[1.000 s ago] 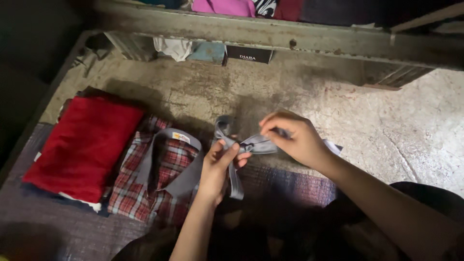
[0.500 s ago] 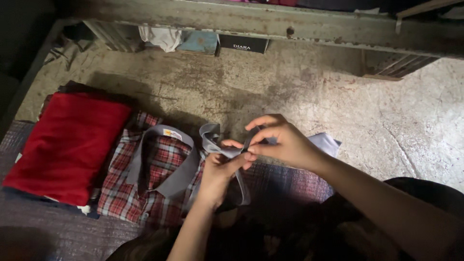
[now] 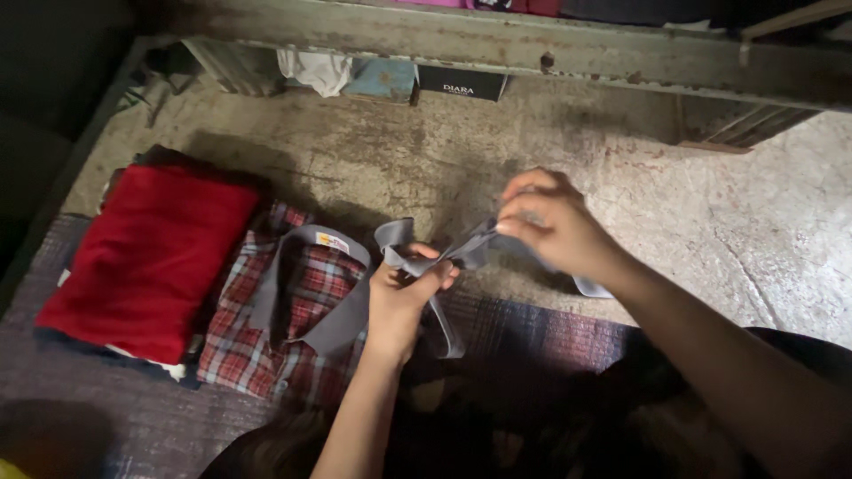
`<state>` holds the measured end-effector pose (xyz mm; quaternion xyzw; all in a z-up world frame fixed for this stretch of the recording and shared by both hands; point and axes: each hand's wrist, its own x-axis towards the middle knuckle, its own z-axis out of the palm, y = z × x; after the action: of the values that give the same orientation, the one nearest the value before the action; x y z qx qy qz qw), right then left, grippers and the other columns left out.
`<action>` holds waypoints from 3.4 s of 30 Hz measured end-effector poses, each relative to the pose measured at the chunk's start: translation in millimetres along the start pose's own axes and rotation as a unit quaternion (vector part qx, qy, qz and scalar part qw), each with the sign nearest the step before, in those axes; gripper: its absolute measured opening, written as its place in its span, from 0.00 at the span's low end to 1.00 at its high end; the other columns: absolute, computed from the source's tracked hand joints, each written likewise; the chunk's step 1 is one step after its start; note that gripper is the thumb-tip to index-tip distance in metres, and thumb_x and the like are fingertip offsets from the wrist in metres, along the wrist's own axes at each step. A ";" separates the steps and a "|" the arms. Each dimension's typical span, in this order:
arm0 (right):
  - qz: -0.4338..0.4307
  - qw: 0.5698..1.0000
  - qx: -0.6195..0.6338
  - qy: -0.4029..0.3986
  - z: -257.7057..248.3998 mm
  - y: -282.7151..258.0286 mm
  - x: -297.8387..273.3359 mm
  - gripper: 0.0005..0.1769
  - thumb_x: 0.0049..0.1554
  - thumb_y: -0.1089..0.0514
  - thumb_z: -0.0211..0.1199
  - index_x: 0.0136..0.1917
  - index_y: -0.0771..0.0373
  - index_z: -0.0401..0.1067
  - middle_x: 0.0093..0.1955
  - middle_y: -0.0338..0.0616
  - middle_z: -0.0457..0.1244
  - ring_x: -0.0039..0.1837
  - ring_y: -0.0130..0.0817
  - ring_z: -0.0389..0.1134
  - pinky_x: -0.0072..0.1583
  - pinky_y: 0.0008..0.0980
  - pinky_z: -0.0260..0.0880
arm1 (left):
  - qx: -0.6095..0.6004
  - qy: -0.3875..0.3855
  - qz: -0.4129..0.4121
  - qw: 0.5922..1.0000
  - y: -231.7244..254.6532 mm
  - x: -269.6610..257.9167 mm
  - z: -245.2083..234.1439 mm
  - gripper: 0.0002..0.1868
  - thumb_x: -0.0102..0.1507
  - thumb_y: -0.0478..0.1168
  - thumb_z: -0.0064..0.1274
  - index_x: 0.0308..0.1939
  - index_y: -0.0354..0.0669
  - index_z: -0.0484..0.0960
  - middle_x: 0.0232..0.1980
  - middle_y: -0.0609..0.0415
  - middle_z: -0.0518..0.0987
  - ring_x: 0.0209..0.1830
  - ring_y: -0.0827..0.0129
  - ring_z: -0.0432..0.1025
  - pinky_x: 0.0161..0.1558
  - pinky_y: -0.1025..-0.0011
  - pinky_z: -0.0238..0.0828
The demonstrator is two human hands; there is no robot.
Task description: The person folds a gray garment by hand and places it into a storage cabinet along with other clothes.
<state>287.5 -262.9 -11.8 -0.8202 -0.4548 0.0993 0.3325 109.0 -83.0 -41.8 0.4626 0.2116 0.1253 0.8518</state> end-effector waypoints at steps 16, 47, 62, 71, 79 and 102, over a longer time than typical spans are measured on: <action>-0.160 0.983 0.077 -0.051 11.4 -47.9 -8.6 0.32 0.52 0.48 0.72 0.64 0.64 0.68 0.61 0.49 0.66 0.62 0.42 0.68 0.62 0.41 0.67 | 0.050 -0.030 -0.028 0.998 -5.5 -9.2 9.2 0.13 0.64 0.39 0.58 0.50 0.36 0.82 0.37 0.53 0.85 0.35 0.72 0.78 0.39 0.74 0.74; 0.064 0.941 0.131 -0.304 -7.1 -37.0 -7.9 0.19 0.53 0.56 0.67 0.57 0.62 0.79 0.49 0.43 0.74 0.50 0.32 0.75 0.54 0.32 0.74 | 0.040 -0.049 -0.084 0.994 34.3 -3.1 -13.8 0.17 0.66 0.37 0.59 0.56 0.32 0.77 0.47 0.51 0.79 0.47 0.69 0.78 0.51 0.66 0.82; 0.076 0.943 0.242 -0.216 10.9 -27.6 -7.6 0.12 0.63 0.53 0.61 0.50 0.64 0.77 0.36 0.36 0.71 0.39 0.22 0.72 0.43 0.27 0.74 | 0.008 -0.036 -0.072 0.997 -10.4 -4.9 4.7 0.09 0.66 0.36 0.55 0.48 0.34 0.79 0.44 0.57 0.80 0.45 0.74 0.77 0.53 0.66 0.79; 0.012 0.964 0.204 -0.172 2.1 -38.3 -14.4 0.21 0.53 0.52 0.70 0.56 0.64 0.72 0.39 0.41 0.70 0.40 0.25 0.70 0.42 0.29 0.70 | -0.007 -0.003 -0.117 0.993 8.5 -6.6 10.9 0.09 0.67 0.41 0.53 0.44 0.38 0.79 0.41 0.56 0.81 0.41 0.76 0.75 0.47 0.70 0.78; 0.030 0.958 0.204 -0.200 13.0 -32.4 -15.1 0.13 0.59 0.51 0.65 0.49 0.62 0.76 0.37 0.37 0.71 0.36 0.23 0.71 0.39 0.26 0.69 | -0.096 -0.077 -0.141 0.982 10.7 -12.4 4.2 0.12 0.68 0.41 0.56 0.48 0.36 0.76 0.42 0.53 0.80 0.40 0.72 0.75 0.45 0.73 0.77; -0.175 0.982 -0.053 0.050 -21.1 -40.0 -10.8 0.14 0.57 0.45 0.68 0.46 0.57 0.79 0.30 0.31 0.66 0.32 0.27 0.64 0.52 0.34 0.55 | -0.117 0.136 0.000 0.984 51.4 -4.9 11.1 0.14 0.64 0.33 0.55 0.53 0.46 0.75 0.45 0.59 0.79 0.40 0.76 0.76 0.50 0.71 0.74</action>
<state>263.9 -266.6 28.2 -0.7484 -0.5785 -0.0256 0.3233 109.0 -65.4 7.9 0.3387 0.3093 0.2109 0.8632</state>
